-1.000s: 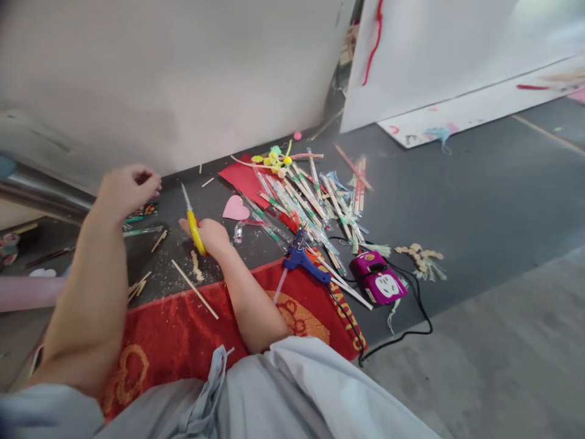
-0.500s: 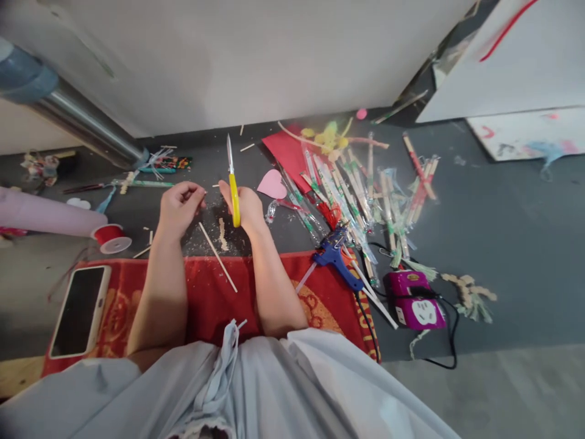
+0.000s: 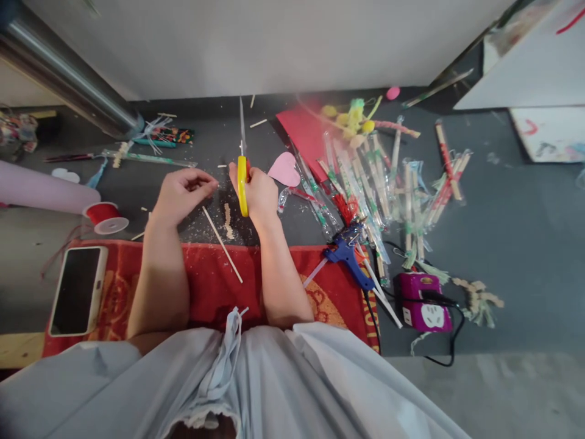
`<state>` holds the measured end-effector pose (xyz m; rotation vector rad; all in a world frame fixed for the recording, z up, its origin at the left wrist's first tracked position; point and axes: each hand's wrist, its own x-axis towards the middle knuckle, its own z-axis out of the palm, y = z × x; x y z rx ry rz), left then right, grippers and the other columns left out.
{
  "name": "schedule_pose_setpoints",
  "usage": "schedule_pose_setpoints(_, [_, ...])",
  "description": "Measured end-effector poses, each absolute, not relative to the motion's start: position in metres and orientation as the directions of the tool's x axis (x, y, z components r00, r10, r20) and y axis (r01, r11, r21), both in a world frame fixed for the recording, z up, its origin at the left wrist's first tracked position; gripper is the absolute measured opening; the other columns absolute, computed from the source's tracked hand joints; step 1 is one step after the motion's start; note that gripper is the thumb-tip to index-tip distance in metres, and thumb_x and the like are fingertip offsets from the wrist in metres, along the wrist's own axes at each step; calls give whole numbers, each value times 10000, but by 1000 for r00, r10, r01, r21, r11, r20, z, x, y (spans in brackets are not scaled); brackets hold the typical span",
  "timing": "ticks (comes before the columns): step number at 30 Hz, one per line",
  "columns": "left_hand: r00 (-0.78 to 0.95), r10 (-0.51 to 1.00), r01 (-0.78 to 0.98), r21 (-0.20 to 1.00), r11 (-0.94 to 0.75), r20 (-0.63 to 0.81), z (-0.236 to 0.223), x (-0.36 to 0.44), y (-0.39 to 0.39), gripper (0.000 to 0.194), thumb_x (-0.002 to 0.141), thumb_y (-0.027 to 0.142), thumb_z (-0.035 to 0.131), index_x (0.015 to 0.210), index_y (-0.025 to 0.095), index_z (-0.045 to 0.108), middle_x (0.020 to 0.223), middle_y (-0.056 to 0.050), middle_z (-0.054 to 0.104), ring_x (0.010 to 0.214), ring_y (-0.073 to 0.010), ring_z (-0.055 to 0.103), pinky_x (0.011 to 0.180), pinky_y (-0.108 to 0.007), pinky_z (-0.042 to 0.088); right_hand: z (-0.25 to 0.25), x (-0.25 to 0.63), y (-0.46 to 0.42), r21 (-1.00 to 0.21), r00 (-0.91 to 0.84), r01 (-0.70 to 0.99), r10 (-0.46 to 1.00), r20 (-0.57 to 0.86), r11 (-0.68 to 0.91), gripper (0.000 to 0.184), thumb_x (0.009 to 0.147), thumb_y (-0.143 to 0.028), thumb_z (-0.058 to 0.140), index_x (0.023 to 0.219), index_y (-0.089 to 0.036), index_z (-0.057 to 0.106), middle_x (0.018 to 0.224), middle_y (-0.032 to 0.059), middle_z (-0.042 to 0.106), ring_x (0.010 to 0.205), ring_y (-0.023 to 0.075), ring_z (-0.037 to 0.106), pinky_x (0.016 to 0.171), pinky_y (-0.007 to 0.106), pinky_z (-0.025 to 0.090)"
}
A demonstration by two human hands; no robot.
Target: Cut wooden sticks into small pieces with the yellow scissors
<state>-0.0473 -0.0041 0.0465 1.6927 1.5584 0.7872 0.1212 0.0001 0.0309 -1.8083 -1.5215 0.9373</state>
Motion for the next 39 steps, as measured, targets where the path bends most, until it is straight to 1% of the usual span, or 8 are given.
schedule_pose_setpoints(4, [164,983,665,746,-51,-80,45,-52,-4,245,737,385,667,827,170,744,636,-2,632,576,-105,504,572,-247,371,36,125,-2,-743,123,649,986,-111,-165,475,923,-591,438,783,-174,617,760,89,661,772,230,668,767,363,483])
schedule_pose_setpoints(9, [203,965,766,641,-49,-169,39,-55,-2,232,735,348,663,863,196,781,682,-9,702,627,-142,578,634,-268,404,32,126,-2,-735,110,662,989,-96,-145,468,895,-613,472,805,-177,617,756,80,658,772,236,666,775,379,486])
schedule_pose_setpoints(14, [231,952,763,644,-50,-200,37,-56,-1,222,751,340,663,896,233,792,868,-23,773,805,-200,679,752,-285,475,33,126,-1,-747,107,651,990,-90,-138,473,903,-608,460,780,-175,606,729,70,642,760,221,657,773,370,488])
schedule_pose_setpoints(17, [252,941,766,641,-50,-227,35,-57,0,208,751,292,657,898,239,794,909,-24,778,862,-212,694,786,-291,481,35,125,-1,-735,100,664,991,-94,-137,474,910,-605,449,775,-176,599,736,70,641,747,222,657,762,368,485])
schedule_pose_setpoints(21, [245,943,775,630,-52,-224,33,-59,1,215,741,280,665,910,237,792,850,-21,766,759,-184,665,725,-284,464,36,126,-2,-739,102,660,991,-91,-135,460,905,-603,465,761,-183,584,727,62,638,740,212,652,762,356,481])
schedule_pose_setpoints(26, [202,953,804,594,-30,-225,34,-61,0,221,738,307,673,910,218,779,622,4,641,567,-133,516,605,-279,369,36,126,-3,-752,102,645,991,-90,-135,461,904,-606,465,755,-186,582,708,54,630,737,206,649,767,354,483])
schedule_pose_setpoints(32, [224,953,776,629,-48,-204,36,-56,-1,215,724,289,662,886,199,770,572,21,546,553,-118,446,601,-277,328,37,124,-2,-735,93,663,990,-105,-140,440,907,-582,479,763,-182,589,734,65,637,747,216,650,765,363,482])
schedule_pose_setpoints(39, [262,944,765,640,-75,-202,37,-51,-2,184,713,287,610,801,173,723,524,42,473,517,-107,403,561,-266,291,37,124,-3,-753,99,645,991,-91,-133,432,891,-590,499,723,-196,559,697,46,630,689,186,617,746,337,470])
